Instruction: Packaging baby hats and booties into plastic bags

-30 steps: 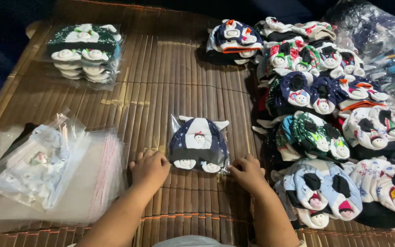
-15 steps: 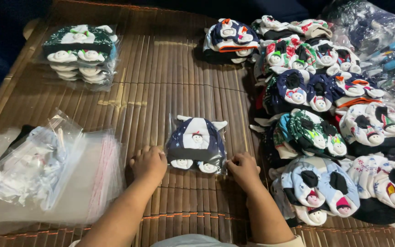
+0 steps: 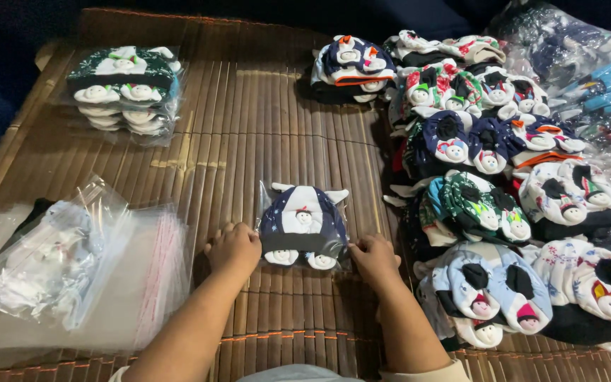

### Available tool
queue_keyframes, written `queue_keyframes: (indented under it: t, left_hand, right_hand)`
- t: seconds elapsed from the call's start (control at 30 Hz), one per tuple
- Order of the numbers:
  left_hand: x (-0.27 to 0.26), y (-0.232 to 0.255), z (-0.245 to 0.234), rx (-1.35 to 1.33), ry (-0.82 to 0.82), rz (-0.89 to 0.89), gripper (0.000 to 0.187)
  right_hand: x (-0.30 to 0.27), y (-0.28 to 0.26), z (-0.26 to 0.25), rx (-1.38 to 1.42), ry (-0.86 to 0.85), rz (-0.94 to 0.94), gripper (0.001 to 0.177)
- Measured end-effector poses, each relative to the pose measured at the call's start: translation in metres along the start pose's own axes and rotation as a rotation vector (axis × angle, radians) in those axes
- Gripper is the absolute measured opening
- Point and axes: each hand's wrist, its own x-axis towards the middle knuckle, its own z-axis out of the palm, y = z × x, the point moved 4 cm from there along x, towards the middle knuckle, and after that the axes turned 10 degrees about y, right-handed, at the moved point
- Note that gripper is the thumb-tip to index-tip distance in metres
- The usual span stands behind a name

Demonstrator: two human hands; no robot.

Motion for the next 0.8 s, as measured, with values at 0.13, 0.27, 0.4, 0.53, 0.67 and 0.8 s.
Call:
queue_keyframes:
  t: [0.13,0.27,0.4,0.53,0.67,0.8]
  left_hand:
    - [-0.009,0.012,-0.016,0.073,0.065,0.009,0.030]
    - [-0.009,0.040,-0.019,0.166,0.640,0.280,0.026]
    - [-0.015,0.087,-0.031,0.004,0.523,0.556,0.055]
    - [-0.001,0.107,-0.012,-0.069,0.490,0.770,0.060]
    - [0.007,0.109,0.001,-0.074,0.331,0.737,0.063]
    - [0.011,0.104,0.019,-0.054,0.439,0.765,0.063]
  right_hand:
    - [-0.005,-0.009,-0.006,-0.199,0.026,-0.053,0.035]
    - [-0.027,-0.059,-0.030,-0.278,0.433,-0.355,0.040]
    - [-0.040,-0.126,-0.043,-0.116,0.698,-0.671,0.051]
    - [-0.022,-0.129,-0.011,-0.078,0.594,-0.737,0.054]
    - [-0.008,-0.116,0.011,-0.055,0.403,-0.651,0.057]
    - [-0.006,-0.110,0.019,-0.040,0.383,-0.648,0.057]
